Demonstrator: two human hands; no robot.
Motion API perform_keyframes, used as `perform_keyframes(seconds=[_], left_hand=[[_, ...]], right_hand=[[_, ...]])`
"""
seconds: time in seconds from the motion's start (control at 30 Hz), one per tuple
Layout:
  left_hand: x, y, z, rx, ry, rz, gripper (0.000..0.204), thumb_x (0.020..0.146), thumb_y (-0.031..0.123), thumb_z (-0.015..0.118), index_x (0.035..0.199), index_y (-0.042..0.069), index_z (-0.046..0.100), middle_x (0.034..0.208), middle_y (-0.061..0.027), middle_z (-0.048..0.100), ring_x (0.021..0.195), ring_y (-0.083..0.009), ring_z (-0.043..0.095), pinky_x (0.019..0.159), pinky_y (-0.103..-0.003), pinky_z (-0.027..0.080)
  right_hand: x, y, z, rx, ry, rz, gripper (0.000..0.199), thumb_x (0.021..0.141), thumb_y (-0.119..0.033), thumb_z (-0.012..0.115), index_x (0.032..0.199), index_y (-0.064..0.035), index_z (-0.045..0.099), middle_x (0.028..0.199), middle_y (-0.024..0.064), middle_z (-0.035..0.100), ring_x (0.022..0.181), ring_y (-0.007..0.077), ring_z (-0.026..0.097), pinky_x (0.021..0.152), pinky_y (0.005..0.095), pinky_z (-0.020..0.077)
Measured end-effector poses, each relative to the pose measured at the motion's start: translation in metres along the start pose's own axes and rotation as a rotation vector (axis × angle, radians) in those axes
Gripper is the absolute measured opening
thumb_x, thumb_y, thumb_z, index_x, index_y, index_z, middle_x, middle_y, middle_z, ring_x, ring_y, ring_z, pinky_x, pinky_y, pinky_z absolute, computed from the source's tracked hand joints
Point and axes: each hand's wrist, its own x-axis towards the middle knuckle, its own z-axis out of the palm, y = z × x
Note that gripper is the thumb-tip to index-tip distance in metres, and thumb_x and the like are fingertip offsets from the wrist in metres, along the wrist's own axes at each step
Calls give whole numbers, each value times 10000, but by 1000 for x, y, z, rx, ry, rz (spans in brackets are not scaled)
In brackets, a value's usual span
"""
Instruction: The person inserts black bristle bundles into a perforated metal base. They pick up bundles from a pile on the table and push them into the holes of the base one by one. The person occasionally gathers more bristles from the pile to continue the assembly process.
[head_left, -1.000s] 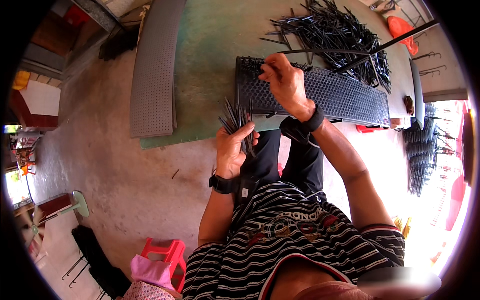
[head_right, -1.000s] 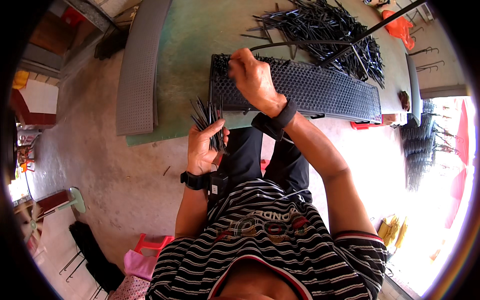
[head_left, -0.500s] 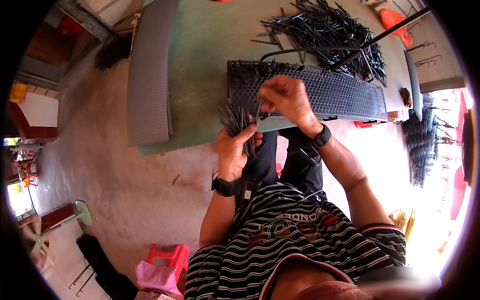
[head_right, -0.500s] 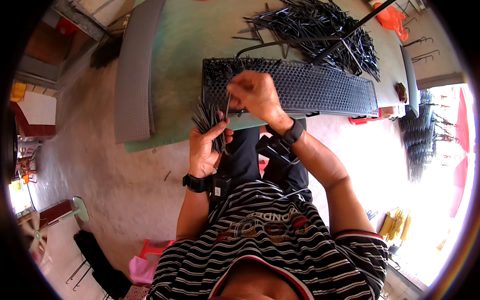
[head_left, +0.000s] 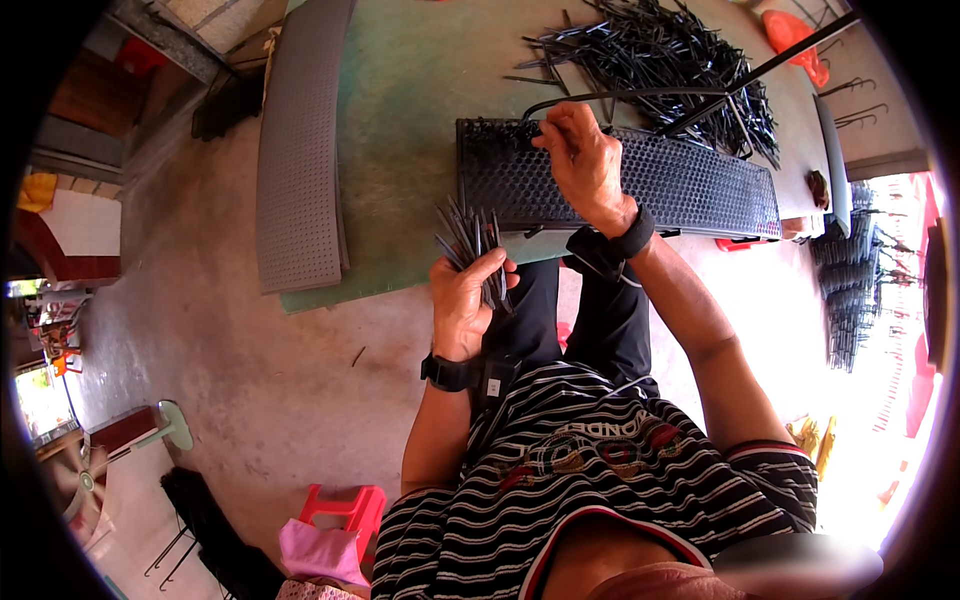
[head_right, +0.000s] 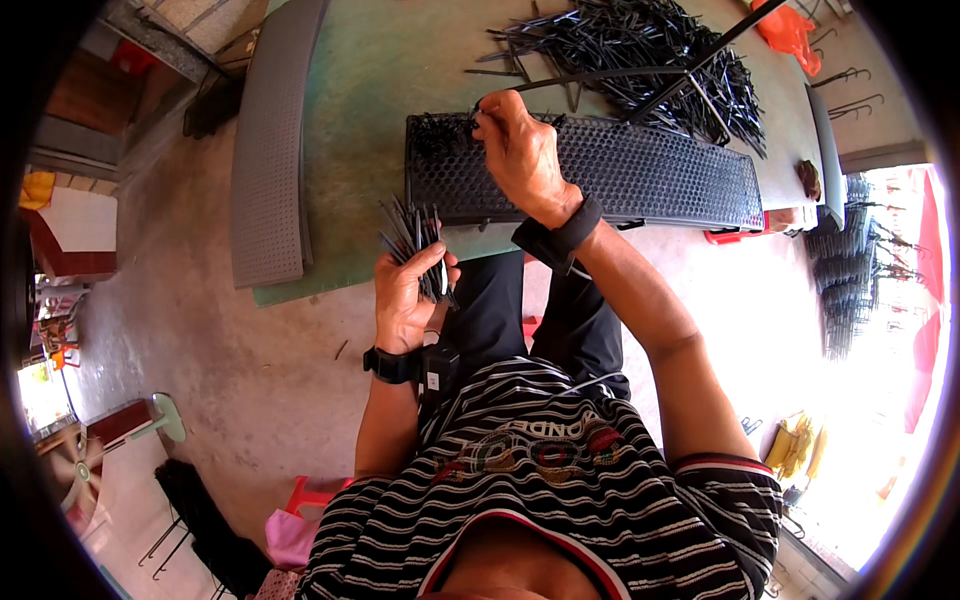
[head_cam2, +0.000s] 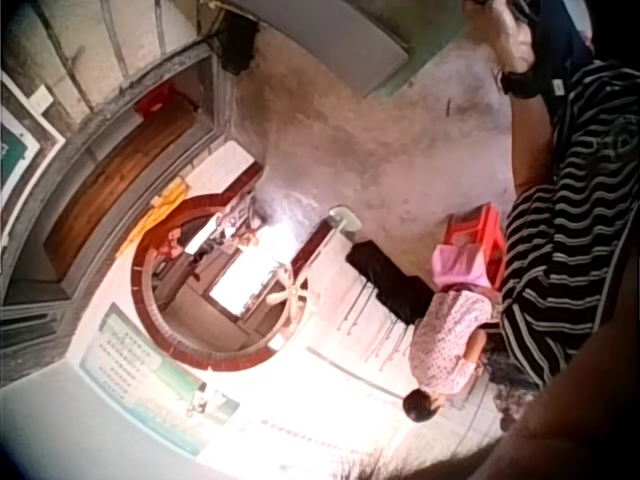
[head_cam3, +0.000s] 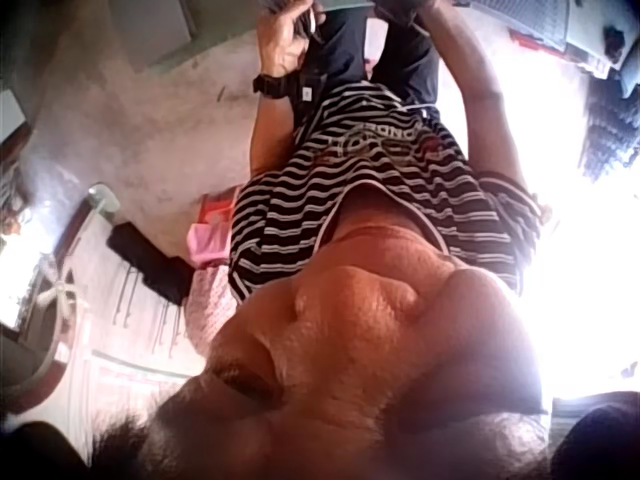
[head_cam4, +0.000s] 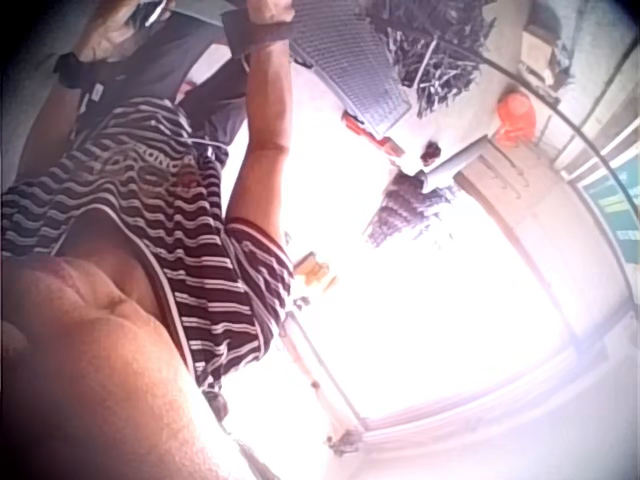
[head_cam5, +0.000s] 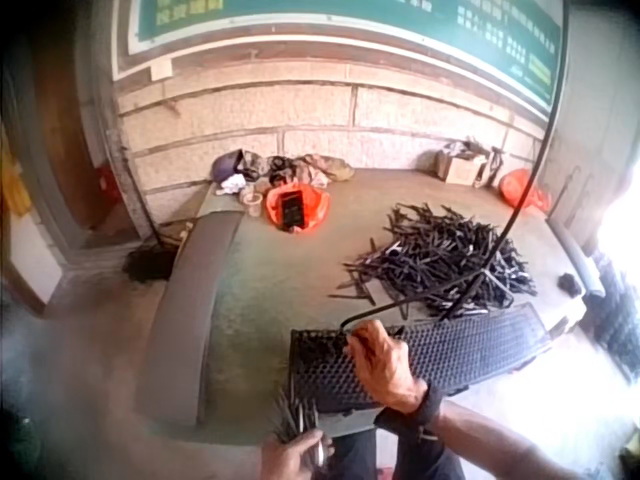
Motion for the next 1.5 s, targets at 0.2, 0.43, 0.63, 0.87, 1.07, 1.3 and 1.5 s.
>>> perform_keyframes(seconds=[0.2, 0.43, 0.63, 0.87, 1.07, 1.3, 1.5], left_hand=[[0, 0, -2, -25, -8, -33, 152, 757, -28, 670, 896, -5, 613, 744, -93, 632, 598, -181, 619, 511, -300, 537], [-6, 3, 2, 19, -78, -14, 233, 776, -12, 658, 1001, 1, 596, 847, -111, 650, 625, -166, 611, 522, -281, 513], [-9, -5, 5, 229, -359, 4, 73, 817, -5, 607, 882, -11, 575, 748, -89, 600, 617, -168, 576, 546, -267, 464], [-32, -6, 28, 292, -526, -120, 357, 818, -24, 557, 1138, 25, 408, 855, -135, 585, 665, -175, 574, 562, -274, 466], [-34, -7, 23, -21, -555, -366, 528, 886, 218, 559, 1330, 84, 308, 1035, -242, 577, 793, -297, 625, 670, -347, 530], [-25, -13, -33, -9, -355, -264, 641, 882, 467, 517, 1344, 62, 334, 1020, -202, 613, 782, -292, 637, 677, -371, 538], [-26, -9, 15, 70, -440, -137, 433, 849, 289, 629, 1156, 13, 495, 1029, -155, 613, 595, -264, 613, 581, -335, 523]], right_hand=[[2, 11, -3, -329, -248, -194, 97, 794, -46, 600, 884, -20, 576, 780, 127, 583, 700, 323, 603, 588, 387, 486], [-9, -26, -20, -339, -371, -326, 288, 717, -15, 590, 1005, -30, 586, 890, 122, 583, 785, 310, 600, 610, 389, 504], [-41, -38, -27, -647, -725, -837, 619, 778, -324, 539, 1354, -168, 371, 1438, 93, 304, 1348, 290, 258, 1012, 609, 223], [-46, -26, -35, -458, -771, -1048, 524, 745, -263, 528, 1201, -11, 473, 999, 125, 570, 1014, 278, 550, 930, 528, 359], [-56, -9, -52, -339, -849, -938, 390, 715, -189, 584, 1030, 38, 548, 722, 88, 574, 635, 237, 591, 584, 384, 468], [-66, -34, -64, 212, -1189, 349, 318, 830, -215, 601, 1038, 24, 570, 635, 126, 614, 528, 221, 623, 482, 318, 503], [-81, -45, -29, 665, -1148, 782, 268, 843, -229, 630, 901, 5, 516, 682, 87, 603, 503, 146, 600, 456, 231, 509]])
